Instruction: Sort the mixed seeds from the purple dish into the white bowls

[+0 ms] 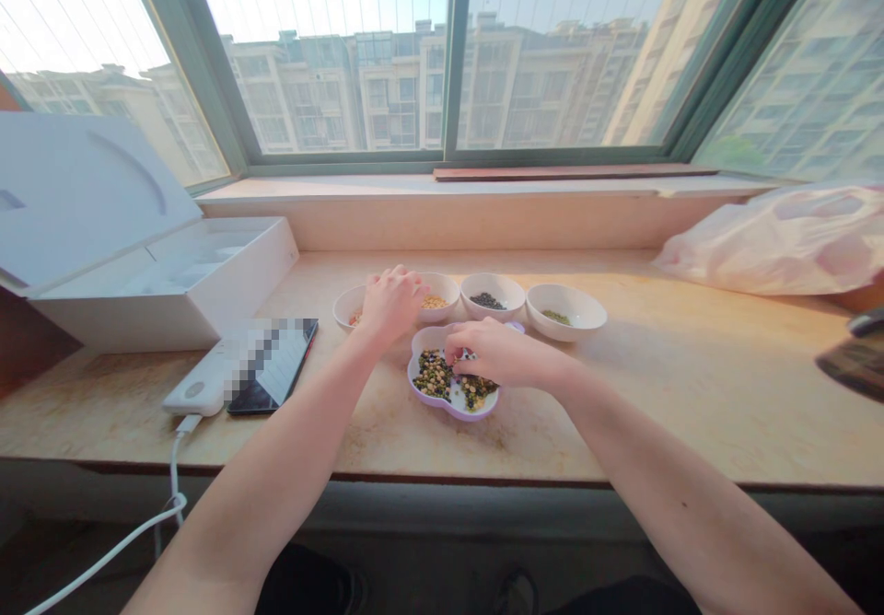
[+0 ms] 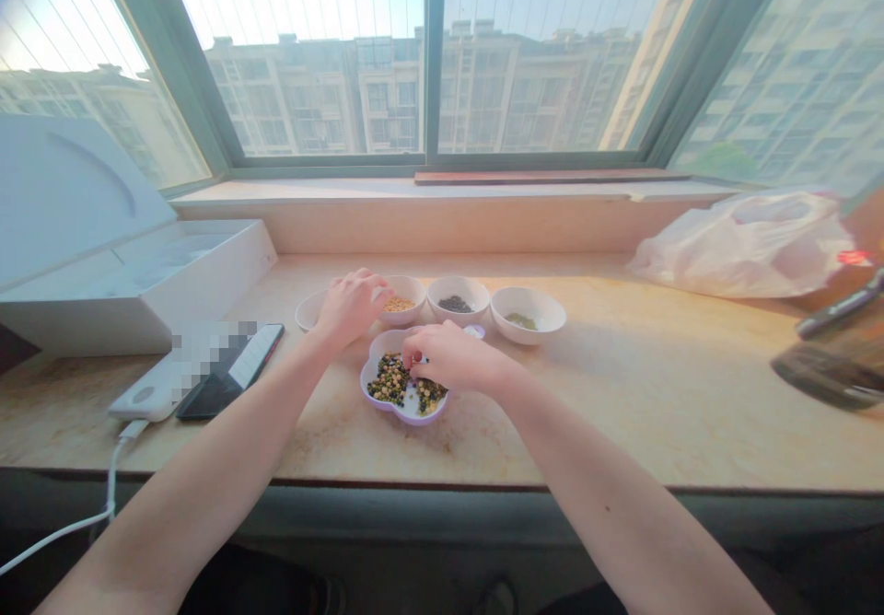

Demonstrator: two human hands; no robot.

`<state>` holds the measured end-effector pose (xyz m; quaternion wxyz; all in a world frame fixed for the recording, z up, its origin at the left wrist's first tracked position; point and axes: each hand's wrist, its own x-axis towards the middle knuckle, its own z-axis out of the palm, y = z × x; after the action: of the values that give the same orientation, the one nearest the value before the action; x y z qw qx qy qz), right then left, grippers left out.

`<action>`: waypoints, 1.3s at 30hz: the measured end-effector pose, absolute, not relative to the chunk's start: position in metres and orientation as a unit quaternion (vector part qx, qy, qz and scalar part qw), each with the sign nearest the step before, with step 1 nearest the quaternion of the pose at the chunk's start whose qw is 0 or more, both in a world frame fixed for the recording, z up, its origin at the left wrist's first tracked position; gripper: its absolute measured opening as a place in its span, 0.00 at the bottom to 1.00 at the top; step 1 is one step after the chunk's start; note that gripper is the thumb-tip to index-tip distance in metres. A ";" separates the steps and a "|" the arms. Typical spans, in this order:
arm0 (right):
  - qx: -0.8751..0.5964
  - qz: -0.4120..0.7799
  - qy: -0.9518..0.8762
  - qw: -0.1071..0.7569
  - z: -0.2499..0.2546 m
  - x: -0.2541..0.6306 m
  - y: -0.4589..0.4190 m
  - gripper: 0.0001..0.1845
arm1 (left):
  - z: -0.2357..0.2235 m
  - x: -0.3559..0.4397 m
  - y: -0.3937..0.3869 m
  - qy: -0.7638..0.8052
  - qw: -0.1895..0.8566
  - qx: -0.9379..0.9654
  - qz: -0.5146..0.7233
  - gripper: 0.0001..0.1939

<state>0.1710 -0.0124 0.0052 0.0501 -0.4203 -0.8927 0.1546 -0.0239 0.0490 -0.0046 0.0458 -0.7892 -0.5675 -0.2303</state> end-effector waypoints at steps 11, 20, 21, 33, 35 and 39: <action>-0.414 0.174 -0.890 0.083 -0.001 0.178 -0.005 0.06 | -0.007 -0.025 0.048 -0.536 0.056 -0.803 -0.254 0.15; -0.427 0.195 -0.871 0.143 0.000 0.174 -0.003 0.11 | -0.010 -0.022 0.038 -0.488 0.016 -0.812 -0.320 0.16; -0.435 0.197 -0.863 0.164 -0.001 0.174 -0.002 0.12 | -0.010 -0.021 0.037 -0.481 -0.001 -0.811 -0.333 0.16; -0.410 0.481 -0.646 0.429 -0.006 0.181 0.014 0.31 | -0.007 -0.008 0.022 -0.345 -0.098 -0.839 -0.409 0.09; -0.405 0.506 -0.634 0.422 -0.006 0.181 0.015 0.30 | -0.007 -0.007 0.023 -0.344 -0.098 -0.834 -0.419 0.07; -0.423 0.488 -0.648 0.404 -0.002 0.183 0.013 0.30 | -0.007 -0.008 0.025 -0.349 -0.090 -0.832 -0.422 0.06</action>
<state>0.1833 0.0132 -0.0024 0.4044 -0.4232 -0.6478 0.4875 -0.0083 0.0250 -0.0073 -0.0898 -0.8317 -0.3491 -0.4223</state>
